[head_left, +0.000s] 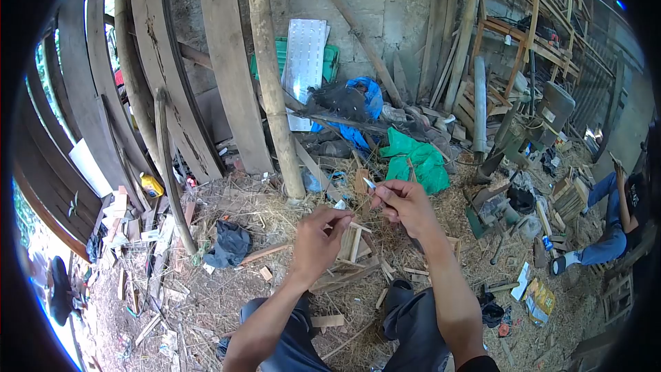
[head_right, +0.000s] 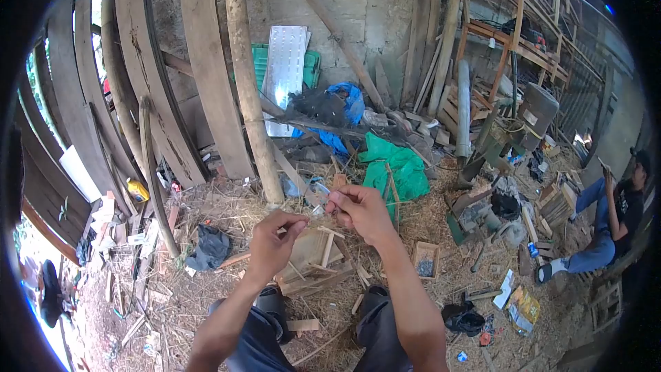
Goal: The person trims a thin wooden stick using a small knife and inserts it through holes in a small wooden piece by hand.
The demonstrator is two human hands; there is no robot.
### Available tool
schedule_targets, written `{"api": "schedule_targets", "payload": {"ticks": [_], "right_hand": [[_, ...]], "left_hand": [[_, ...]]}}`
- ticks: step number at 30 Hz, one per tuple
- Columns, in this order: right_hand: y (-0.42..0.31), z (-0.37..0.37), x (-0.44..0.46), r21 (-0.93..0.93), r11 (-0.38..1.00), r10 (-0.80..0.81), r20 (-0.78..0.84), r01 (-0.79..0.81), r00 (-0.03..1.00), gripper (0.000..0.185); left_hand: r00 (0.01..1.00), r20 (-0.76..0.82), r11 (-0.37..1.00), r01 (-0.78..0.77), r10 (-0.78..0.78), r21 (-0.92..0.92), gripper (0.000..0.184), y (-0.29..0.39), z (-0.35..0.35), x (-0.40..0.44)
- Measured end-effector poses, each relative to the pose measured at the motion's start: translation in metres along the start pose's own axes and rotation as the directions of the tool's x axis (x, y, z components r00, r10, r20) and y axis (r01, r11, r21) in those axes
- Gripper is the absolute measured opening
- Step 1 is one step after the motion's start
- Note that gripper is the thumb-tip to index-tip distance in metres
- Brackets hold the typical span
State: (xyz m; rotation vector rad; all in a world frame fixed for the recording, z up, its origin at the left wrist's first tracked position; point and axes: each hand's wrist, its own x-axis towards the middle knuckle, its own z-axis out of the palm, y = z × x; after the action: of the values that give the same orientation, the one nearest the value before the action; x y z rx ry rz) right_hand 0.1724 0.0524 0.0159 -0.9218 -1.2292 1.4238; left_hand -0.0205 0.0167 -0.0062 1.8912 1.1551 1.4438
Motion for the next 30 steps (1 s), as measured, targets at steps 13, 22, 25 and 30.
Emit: {"api": "schedule_targets", "payload": {"ticks": [13,22,25,30], "right_hand": [[-0.005,-0.002,-0.005,0.004,0.996,-0.092,-0.062,0.093,0.994,0.02],[0.009,-0.007,0.007,0.012,1.0,-0.018,-0.08,0.019,0.997,0.017],[0.022,-0.031,0.018,-0.314,0.934,-0.268,-0.294,0.172,0.917,0.018],[0.001,-0.062,0.009,0.006,0.98,-0.183,-0.347,0.197,0.92,0.019]], "left_hand": [[0.998,-0.05,0.995,0.037,-0.033,0.091,0.011,0.002,-0.004,0.003],[0.999,-0.014,0.994,-0.038,0.04,0.103,0.011,0.005,0.002,0.001],[0.999,-0.027,0.992,-0.028,0.032,0.127,0.01,0.003,-0.003,-0.002],[0.998,-0.062,0.992,-0.007,0.015,0.126,0.008,-0.007,-0.008,0.0]]}}
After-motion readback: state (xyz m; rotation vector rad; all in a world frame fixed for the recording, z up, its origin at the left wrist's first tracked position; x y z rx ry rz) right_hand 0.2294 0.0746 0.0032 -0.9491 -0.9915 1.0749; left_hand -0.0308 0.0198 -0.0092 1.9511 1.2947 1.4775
